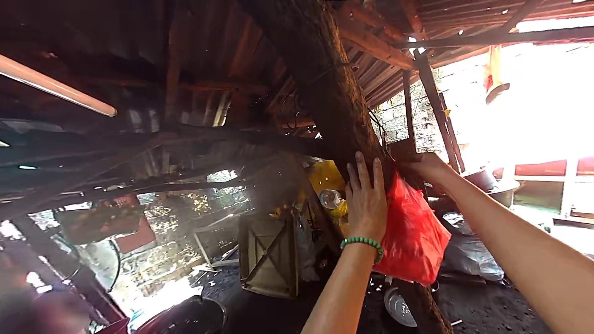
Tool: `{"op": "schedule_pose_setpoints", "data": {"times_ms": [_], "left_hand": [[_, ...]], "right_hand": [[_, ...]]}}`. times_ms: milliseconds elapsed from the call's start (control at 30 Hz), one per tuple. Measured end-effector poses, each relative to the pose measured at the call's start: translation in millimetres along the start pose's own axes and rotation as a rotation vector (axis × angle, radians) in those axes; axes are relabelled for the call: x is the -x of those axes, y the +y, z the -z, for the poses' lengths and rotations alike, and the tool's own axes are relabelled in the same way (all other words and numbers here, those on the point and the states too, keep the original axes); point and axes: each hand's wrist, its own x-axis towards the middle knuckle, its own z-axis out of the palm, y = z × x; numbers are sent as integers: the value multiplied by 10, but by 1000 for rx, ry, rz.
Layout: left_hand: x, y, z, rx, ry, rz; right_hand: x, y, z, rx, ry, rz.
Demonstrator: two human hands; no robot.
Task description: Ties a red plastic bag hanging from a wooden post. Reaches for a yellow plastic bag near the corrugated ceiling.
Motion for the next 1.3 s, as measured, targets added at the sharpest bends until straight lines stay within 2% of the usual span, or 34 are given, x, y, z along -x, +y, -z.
{"op": "schedule_pose_setpoints", "data": {"times_ms": [133, 200, 267, 367, 433, 533, 633, 700, 800, 867, 967, 1033, 1133, 1300], "left_hand": [[18, -39, -56, -32, 18, -15], [18, -34, -53, -38, 23, -18], [21, -22, -34, -26, 18, -17], [18, -10, -65, 2, 75, -25], [37, -3, -72, -3, 93, -29], [45, 11, -53, -9, 74, -19], [21, -2, -109, -44, 87, -11], [35, 5, -64, -30, 64, -12], [63, 12, -17, 14, 58, -19], [66, 31, -3, 42, 52, -9], [47, 125, 165, 9, -56, 30], [30, 121, 94, 19, 0, 16], [44, 11, -43, 7, 48, -8], [30, 18, 84, -14, -93, 26]], "right_hand": [[-6, 8, 3, -246, -93, -113], [-45, 45, -18, -228, -71, -60], [-81, 23, -86, -222, 35, 32], [-93, -38, -191, -317, 311, 128], [-39, -80, -271, -241, 446, 186], [97, -235, -425, -78, 590, 218], [149, -241, -507, -92, 662, 282], [149, -157, -505, -183, 606, 331], [173, -74, -431, -415, 425, 343], [197, -46, -361, -550, 310, 286], [182, 27, -240, -654, 82, 189], [211, 7, -172, -641, -55, 117], [248, -45, -132, -636, -110, 28], [220, -119, -170, -629, -69, -7]]}}
